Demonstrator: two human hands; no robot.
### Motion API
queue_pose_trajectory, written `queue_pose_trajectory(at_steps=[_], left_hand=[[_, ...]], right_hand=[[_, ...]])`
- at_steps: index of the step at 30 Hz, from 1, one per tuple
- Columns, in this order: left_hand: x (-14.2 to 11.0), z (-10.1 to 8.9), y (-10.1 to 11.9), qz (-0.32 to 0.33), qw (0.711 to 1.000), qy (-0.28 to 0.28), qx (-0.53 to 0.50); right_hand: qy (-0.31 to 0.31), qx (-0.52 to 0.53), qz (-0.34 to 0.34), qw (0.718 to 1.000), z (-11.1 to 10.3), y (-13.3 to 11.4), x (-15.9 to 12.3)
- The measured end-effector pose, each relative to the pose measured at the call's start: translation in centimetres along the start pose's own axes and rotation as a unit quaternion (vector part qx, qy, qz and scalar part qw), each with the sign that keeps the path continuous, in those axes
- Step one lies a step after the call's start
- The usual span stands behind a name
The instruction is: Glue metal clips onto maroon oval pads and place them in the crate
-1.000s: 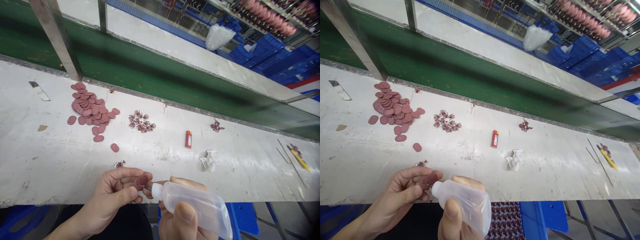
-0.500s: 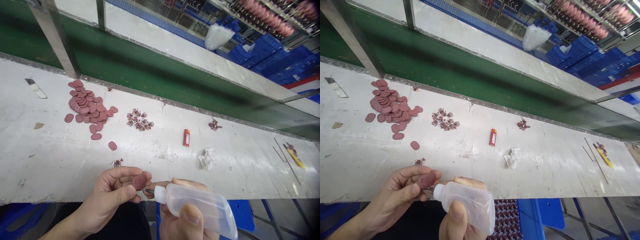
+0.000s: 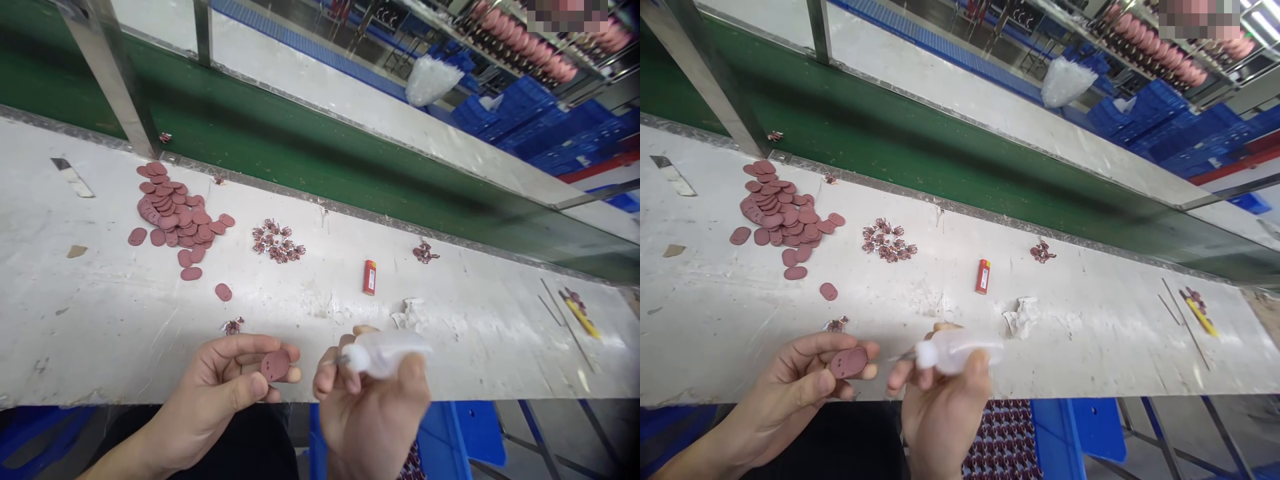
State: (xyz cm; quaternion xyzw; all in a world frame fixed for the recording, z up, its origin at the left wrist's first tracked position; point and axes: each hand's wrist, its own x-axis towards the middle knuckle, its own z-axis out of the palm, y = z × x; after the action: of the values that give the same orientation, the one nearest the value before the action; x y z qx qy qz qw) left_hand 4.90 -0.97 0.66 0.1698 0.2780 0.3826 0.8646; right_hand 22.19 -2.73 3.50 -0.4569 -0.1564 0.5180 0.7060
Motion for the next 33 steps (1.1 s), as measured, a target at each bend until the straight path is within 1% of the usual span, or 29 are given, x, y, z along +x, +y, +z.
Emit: queue_pose_trajectory(at_steps=[1,2,3,4,7,9,12,14,17,19,20,22,24,27,29,31,33], left_hand=[[0.0,-0.1,0.1,0.001,1.0,-0.001,-0.001],[0.0,-0.2,0.1,0.003,1.0,0.001,-0.003],[0.0,-0.2,0.2,0.005,1.0,0.005,-0.004],[0.0,-0.3,0.3,0.006,1.0,0.01,-0.002],[0.0,-0.3,0.7,0.0,0.999,0.043,0.009],[-0.1,-0.3,1.1,-0.006,0.997,0.075,0.004],[-0.2,-0.9,1.8,-0.002,0.991,0.13,-0.011],[-0.2,-1.5,2.2,0.006,0.988,0.157,-0.014],[-0.1,-2.5,2.9,0.013,0.985,0.174,-0.016],[0.0,-3.0,3.4,0.021,0.984,0.177,-0.024],[0.0,-3.2,3.6,0.027,0.983,0.179,-0.029],[0.0,-3.5,4.0,0.044,0.981,0.184,-0.037],[-0.2,-3.7,4.4,0.058,0.978,0.192,-0.049],[-0.7,-4.3,5.0,0.071,0.971,0.212,-0.081],[-1.2,-4.7,5.4,0.083,0.965,0.226,-0.1],[-1.6,-5.2,5.7,0.096,0.96,0.238,-0.113],[-2.0,-5.6,6.0,0.108,0.956,0.245,-0.12]], right_hand=[[-0.016,0.077,0.061,0.995,-0.8,-0.1,1.0],[-0.031,0.139,0.11,0.984,-1.8,0.0,2.1],[-0.048,0.185,0.146,0.971,-2.9,0.2,3.2],[-0.061,0.212,0.167,0.961,-4.0,0.5,4.1],[-0.078,0.233,0.171,0.954,-6.7,1.7,6.2],[-0.091,0.239,0.165,0.953,-7.6,2.4,6.4],[-0.115,0.235,0.139,0.955,-7.6,2.8,5.3],[-0.138,0.223,0.121,0.957,-6.7,2.6,4.0],[-0.181,0.167,0.122,0.961,-4.0,2.0,3.0],[-0.197,0.094,0.138,0.966,-1.1,1.8,3.6],[-0.201,0.054,0.143,0.968,0.6,1.8,4.4],[-0.207,-0.018,0.138,0.968,4.4,2.2,7.0],[-0.217,-0.068,0.111,0.967,8.5,3.2,10.3],[-0.236,-0.132,0.052,0.961,14.7,5.5,15.7],[-0.247,-0.184,0.008,0.951,18.4,7.3,18.9],[-0.252,-0.238,-0.035,0.937,21.3,9.0,21.7],[-0.258,-0.291,-0.07,0.918,23.3,10.2,23.8]])
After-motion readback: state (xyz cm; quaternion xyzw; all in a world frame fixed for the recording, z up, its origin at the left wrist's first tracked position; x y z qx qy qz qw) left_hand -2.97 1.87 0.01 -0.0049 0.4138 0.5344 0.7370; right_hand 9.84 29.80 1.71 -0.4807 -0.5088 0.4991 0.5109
